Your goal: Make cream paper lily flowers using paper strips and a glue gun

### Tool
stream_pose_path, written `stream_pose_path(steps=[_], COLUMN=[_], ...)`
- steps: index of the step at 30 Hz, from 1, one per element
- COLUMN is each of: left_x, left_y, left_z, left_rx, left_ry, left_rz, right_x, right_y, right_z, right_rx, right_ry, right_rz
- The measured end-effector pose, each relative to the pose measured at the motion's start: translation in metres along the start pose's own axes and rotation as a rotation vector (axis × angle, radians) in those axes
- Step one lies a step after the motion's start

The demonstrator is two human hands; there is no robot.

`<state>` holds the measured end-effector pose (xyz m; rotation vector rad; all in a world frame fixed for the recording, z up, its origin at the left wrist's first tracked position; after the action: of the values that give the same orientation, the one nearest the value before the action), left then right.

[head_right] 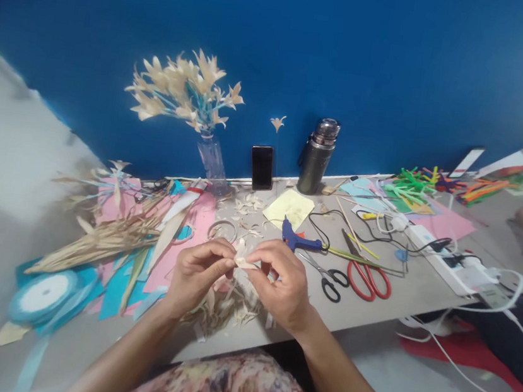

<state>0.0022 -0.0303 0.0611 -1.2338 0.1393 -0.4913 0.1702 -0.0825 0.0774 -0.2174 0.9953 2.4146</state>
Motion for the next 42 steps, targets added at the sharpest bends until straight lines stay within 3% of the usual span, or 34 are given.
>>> stream_pose_path(steps=[3, 10, 19, 28, 36, 39, 42], left_x=[-0.003, -0.002, 0.0, -0.004, 0.004, 0.005, 0.004], left_y=[0.002, 0.007, 0.005, 0.0, -0.002, -0.002, -0.002], left_z=[-0.001, -0.002, -0.002, -0.002, -0.004, -0.005, -0.006], left_rx=[-0.014, -0.002, 0.002, 0.057, 0.257, 0.28, 0.229], left_ry=[-0.006, 0.04, 0.104, 0.15, -0.006, -0.051, -0.077], left_rz=[-0.059, -0.157, -0.101, 0.065, 0.279, 0.303, 0.255], right_x=[0.0, 0.0, -0.002, -0.005, 0.002, 0.002, -0.001], right_y=[0.001, 0.005, 0.013, 0.001, -0.009, -0.009, -0.007], right_z=[0.001, 0.001, 0.006, 0.004, -0.005, -0.01, -0.013], right_rx=[-0.028, 0.227, 0.139, 0.238, 0.376, 0.396, 0.293], right_ry=[0.005, 0.089, 0.13, 0.205, 0.276, 0.21, 0.064], right_rz=[-0.026, 0.124, 0.175, 0.191, 0.245, 0.151, 0.018])
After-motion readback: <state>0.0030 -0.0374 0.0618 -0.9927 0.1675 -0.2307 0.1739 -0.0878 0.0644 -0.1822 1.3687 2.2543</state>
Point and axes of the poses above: each hand's wrist, its own z-axis towards the middle knuckle, its own x-axis out of the palm, y = z × x, the point moved 2 cm from there along z, towards the middle knuckle, and after that the axes turned 6 degrees about -z, right-handed, at the moved point
